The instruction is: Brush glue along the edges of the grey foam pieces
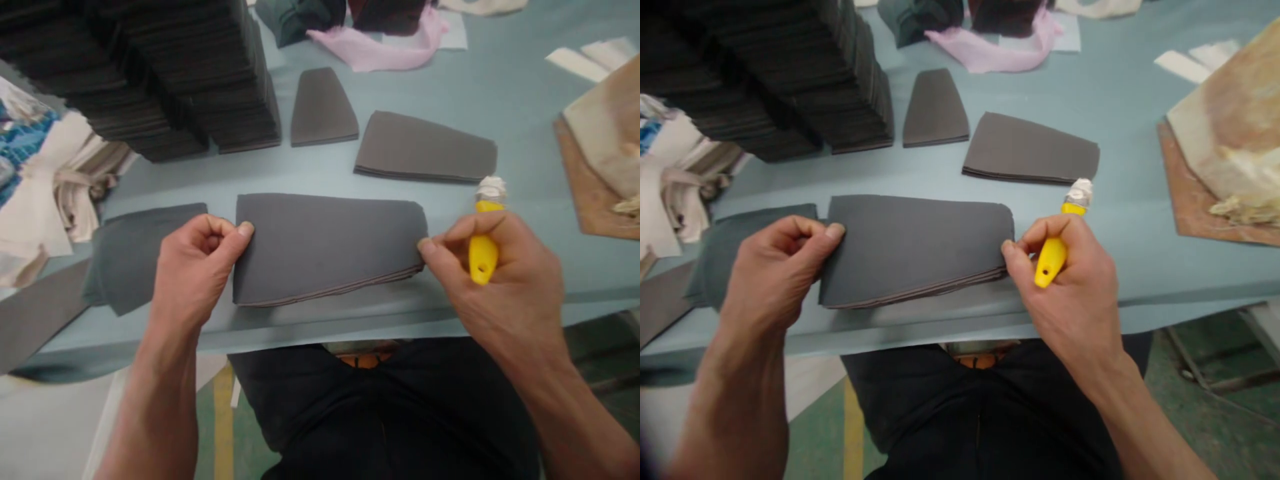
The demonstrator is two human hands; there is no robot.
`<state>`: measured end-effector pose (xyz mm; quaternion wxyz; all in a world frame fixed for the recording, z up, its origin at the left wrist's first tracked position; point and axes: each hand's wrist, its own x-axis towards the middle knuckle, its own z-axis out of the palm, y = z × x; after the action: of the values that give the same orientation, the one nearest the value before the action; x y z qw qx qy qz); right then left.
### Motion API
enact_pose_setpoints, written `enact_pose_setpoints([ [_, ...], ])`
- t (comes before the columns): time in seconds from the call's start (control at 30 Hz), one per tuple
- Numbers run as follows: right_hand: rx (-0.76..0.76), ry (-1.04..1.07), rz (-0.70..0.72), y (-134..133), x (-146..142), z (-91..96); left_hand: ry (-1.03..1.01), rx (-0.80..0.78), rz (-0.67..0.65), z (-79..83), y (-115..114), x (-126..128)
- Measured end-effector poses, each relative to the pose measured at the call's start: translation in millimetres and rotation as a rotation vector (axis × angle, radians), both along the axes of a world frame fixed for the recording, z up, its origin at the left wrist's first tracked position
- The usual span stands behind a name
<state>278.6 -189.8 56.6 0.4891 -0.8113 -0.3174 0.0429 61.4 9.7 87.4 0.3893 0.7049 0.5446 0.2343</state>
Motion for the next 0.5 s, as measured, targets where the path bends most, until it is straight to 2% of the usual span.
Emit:
enact_pose_setpoints([
  [0.3,-0.032,-0.015,-0.039,-2.7,-0.2,3.7,-0.084,-0.04,-0.012,-9.9,5.3,-8.2],
  [0.5,-0.132,-0.054,-0.11,-14.1,3.0,7.8,-0.083,-0.004,0.013,-12.8,8.1,-18.7],
])
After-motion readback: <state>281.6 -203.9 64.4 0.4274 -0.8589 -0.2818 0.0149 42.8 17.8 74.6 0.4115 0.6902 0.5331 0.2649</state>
